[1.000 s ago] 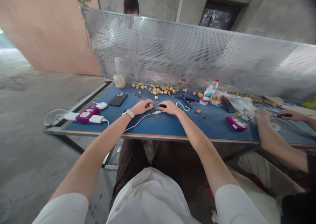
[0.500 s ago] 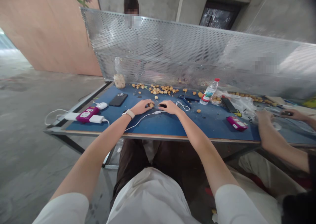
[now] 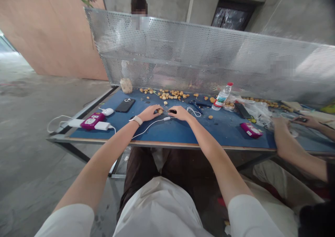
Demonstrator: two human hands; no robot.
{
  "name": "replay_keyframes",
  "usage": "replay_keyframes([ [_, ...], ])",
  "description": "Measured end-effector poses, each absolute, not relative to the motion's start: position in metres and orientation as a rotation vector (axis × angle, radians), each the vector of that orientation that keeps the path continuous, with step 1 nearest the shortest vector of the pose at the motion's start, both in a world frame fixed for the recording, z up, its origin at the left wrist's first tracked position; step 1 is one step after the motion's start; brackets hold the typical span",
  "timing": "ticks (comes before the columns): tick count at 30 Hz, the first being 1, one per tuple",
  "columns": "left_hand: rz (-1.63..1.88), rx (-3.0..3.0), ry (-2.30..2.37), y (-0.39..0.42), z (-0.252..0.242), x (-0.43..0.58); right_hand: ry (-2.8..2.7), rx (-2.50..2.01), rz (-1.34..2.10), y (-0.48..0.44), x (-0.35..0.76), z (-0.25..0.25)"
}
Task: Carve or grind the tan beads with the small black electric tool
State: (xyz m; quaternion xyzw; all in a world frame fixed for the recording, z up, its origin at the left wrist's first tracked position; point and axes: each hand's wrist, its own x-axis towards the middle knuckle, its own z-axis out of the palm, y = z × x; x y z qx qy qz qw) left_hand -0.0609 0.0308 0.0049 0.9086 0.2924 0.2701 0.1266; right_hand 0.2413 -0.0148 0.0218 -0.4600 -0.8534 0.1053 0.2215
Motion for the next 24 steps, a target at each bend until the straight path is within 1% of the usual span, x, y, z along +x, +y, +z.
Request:
replay_keyframes([
  [24,0.801,2.598,0.850,0.0276,0.0064,-0.0587,-2.353,-1.254,0.294,-0.0114,0.2407,0.0177],
])
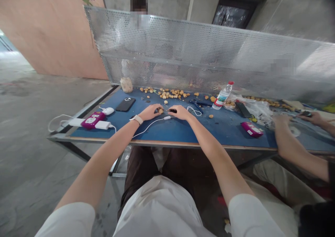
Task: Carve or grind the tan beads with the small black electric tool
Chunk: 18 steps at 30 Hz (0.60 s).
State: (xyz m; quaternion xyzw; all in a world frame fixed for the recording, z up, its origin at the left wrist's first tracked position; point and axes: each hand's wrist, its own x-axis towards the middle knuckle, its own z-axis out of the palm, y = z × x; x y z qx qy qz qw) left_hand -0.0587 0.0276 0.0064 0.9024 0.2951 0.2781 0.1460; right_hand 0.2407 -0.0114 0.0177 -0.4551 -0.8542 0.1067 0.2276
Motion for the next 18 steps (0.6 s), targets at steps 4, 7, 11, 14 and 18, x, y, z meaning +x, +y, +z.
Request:
replay_keyframes([
  [4,0.798,2.578,0.867,0.0279,0.0061,-0.0586,-2.334,-1.258,0.274,-0.0104,0.2410,0.0165],
  [7,0.792,2.567,0.877,0.0278,0.0065,-0.0590,-2.337,-1.252,0.271,-0.0099,0.2414,0.0158],
  [11,0.787,2.559,0.879,0.0264,0.0078,-0.0595,-2.348,-1.237,0.278,-0.0099,0.2416,0.0156],
  [14,0.791,2.555,0.882,0.0253,0.0085,-0.0594,-2.349,-1.233,0.277,-0.0102,0.2412,0.0158],
  [18,0.789,2.550,0.884,0.0254,0.0082,-0.0583,-2.344,-1.244,0.269,-0.0109,0.2399,0.0163],
])
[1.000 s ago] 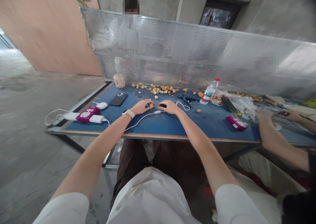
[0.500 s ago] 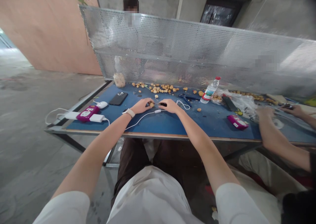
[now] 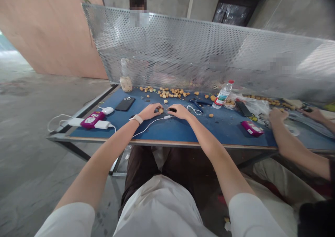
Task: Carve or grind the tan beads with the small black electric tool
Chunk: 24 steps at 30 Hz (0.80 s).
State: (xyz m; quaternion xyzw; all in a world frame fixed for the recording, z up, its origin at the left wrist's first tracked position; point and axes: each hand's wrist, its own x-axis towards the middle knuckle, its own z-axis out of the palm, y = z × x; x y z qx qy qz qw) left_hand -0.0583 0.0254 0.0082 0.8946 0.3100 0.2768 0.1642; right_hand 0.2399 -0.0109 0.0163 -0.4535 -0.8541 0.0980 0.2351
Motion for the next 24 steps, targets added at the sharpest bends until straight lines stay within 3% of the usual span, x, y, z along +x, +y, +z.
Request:
replay_keyframes([
  [24,0.796,2.536,0.888,0.0293,0.0043,-0.0594,-2.318,-1.263,0.310,-0.0136,0.2372,0.0161],
])
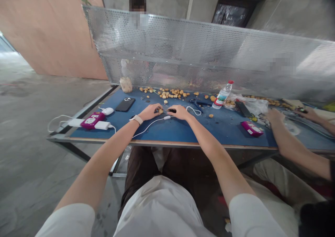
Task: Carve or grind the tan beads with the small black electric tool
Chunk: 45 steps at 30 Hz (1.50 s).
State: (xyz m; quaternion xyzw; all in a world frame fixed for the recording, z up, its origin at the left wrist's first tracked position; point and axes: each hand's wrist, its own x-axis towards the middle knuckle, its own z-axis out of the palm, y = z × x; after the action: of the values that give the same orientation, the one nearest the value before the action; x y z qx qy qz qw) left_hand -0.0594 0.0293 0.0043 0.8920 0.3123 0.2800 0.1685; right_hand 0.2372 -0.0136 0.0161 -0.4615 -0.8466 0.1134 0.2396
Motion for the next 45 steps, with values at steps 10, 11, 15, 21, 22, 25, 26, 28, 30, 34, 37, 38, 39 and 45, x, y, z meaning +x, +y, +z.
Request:
replay_keyframes([
  [10,0.818,2.591,0.842,0.034,-0.001,-0.059,-2.318,-1.251,0.331,-0.011,0.239,0.015],
  [11,0.819,2.599,0.834,0.035,-0.002,-0.059,-2.317,-1.255,0.329,-0.011,0.239,0.015],
  [15,0.808,2.619,0.823,0.036,-0.002,-0.060,-2.327,-1.253,0.331,-0.011,0.240,0.015],
  [21,0.774,2.639,0.847,0.035,-0.001,-0.059,-2.342,-1.246,0.325,-0.014,0.239,0.017],
  [22,0.760,2.646,0.854,0.035,0.000,-0.059,-2.345,-1.243,0.323,-0.014,0.238,0.017],
  [25,0.728,2.668,0.870,0.034,0.001,-0.059,-2.358,-1.238,0.323,-0.015,0.237,0.018],
  [26,0.719,2.672,0.872,0.033,0.002,-0.059,-2.362,-1.236,0.323,-0.016,0.236,0.019],
  [28,0.709,2.676,0.873,0.032,0.003,-0.059,-2.362,-1.235,0.319,-0.016,0.236,0.020],
  [30,0.715,2.673,0.866,0.030,0.004,-0.058,-2.352,-1.241,0.312,-0.017,0.235,0.020],
  [34,0.727,2.658,0.829,0.028,0.005,-0.057,-2.358,-1.239,0.328,-0.017,0.235,0.020],
  [37,0.729,2.650,0.842,0.027,0.007,-0.057,-2.353,-1.241,0.322,-0.017,0.236,0.020],
  [38,0.733,2.647,0.852,0.026,0.007,-0.057,-2.350,-1.244,0.322,-0.017,0.236,0.020],
  [39,0.737,2.643,0.860,0.026,0.007,-0.057,-2.351,-1.245,0.326,-0.017,0.236,0.020],
  [45,0.745,2.634,0.872,0.026,0.008,-0.056,-2.353,-1.238,0.338,-0.018,0.237,0.020],
])
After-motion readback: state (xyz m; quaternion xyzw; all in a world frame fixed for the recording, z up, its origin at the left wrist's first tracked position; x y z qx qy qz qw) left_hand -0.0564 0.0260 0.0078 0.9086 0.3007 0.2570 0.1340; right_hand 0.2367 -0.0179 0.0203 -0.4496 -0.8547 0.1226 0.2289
